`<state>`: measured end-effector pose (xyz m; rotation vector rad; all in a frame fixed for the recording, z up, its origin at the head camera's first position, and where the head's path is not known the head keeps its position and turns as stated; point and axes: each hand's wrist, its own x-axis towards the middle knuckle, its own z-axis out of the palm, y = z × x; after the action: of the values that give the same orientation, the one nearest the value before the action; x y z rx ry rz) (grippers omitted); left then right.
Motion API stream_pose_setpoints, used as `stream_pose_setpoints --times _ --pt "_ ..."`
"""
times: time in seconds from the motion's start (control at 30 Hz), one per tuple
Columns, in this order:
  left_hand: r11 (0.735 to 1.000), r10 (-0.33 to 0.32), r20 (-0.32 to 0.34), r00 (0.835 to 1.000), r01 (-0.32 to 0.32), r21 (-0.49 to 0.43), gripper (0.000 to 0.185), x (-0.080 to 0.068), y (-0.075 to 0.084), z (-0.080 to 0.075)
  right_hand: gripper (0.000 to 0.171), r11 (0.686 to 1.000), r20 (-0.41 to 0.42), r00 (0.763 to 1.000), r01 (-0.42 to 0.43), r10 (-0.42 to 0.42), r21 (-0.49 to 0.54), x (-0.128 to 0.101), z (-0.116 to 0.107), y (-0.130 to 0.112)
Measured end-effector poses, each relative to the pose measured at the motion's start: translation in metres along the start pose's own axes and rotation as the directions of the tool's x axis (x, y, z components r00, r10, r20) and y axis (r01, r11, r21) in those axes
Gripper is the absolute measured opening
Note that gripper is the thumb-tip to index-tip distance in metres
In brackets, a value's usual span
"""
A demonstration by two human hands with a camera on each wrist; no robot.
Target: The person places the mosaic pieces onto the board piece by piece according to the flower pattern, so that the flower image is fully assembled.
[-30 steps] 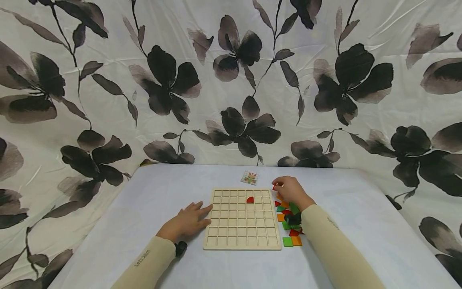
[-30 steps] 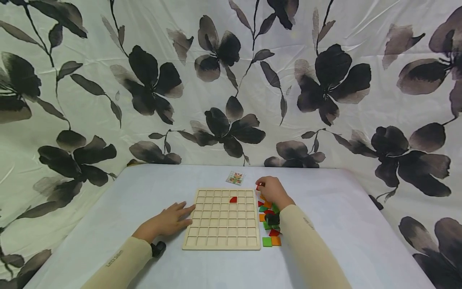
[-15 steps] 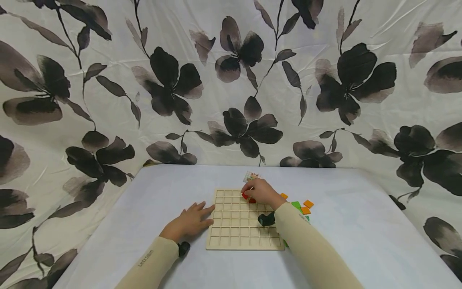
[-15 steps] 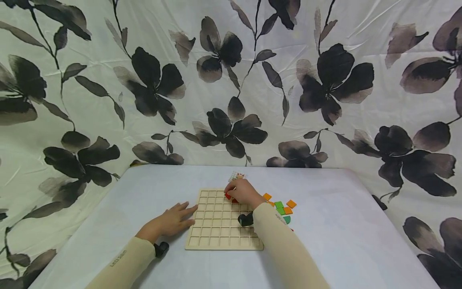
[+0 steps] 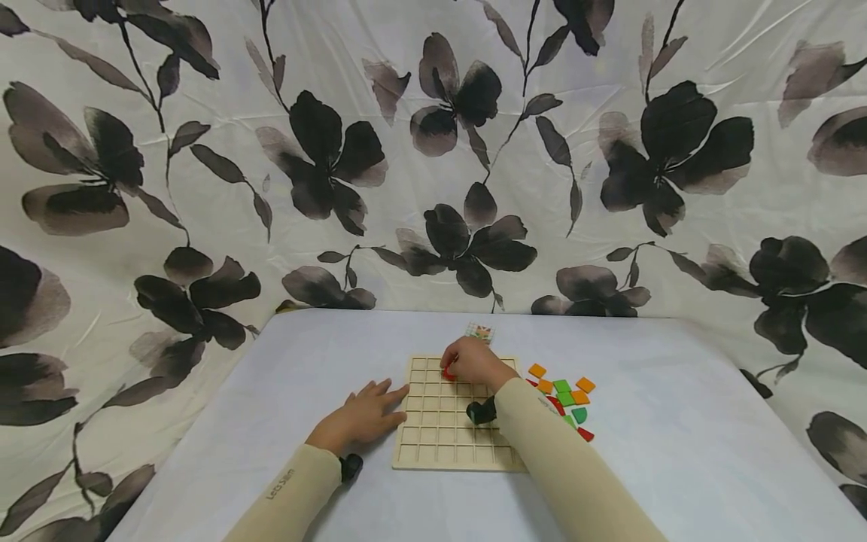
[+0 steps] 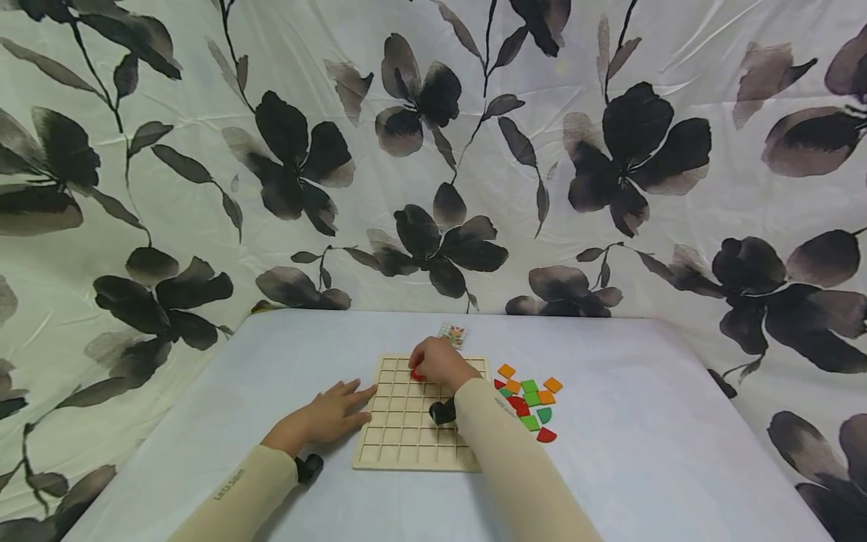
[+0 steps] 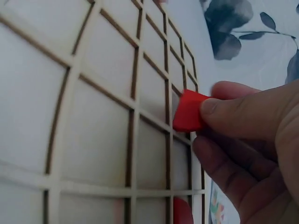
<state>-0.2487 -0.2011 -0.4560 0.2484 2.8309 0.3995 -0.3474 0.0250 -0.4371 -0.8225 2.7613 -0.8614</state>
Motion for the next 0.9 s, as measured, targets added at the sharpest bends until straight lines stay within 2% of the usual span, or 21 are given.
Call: stream_pose_setpoints --times 0.17,0.4,0.53,0.7,0.9 --pt "1.000 0.018 -0.001 1.000 -0.018 -0.004 0.058 0.002 0.001 0.003 0.017 1.000 0.025 1.000 -0.013 0.013 -0.007 0.001 0.005 0.003" --pt "1.000 0.004 0.003 1.000 -0.004 0.009 0.059 0.002 0.001 0.001 0.014 1.000 -0.066 0.997 0.026 -0.027 -0.012 -0.005 0.013 0.002" --pt "1.000 0.010 -0.001 1.000 -0.010 0.001 0.058 0.000 0.002 0.001 0.017 0.999 -0.053 0.998 0.037 -0.038 -0.026 -0.013 0.010 0.003" --pt "1.000 0.015 -0.007 1.000 -0.015 -0.001 0.058 -0.001 0.003 0.000 0.023 0.997 -0.043 0.999 0.015 -0.018 -0.072 -0.026 -0.014 0.014" --pt "1.000 0.010 -0.006 1.000 -0.010 -0.008 0.058 -0.003 0.004 -0.002 0.024 0.989 -0.069 0.995 -0.074 0.066 -0.126 -0.051 -0.052 0.043"
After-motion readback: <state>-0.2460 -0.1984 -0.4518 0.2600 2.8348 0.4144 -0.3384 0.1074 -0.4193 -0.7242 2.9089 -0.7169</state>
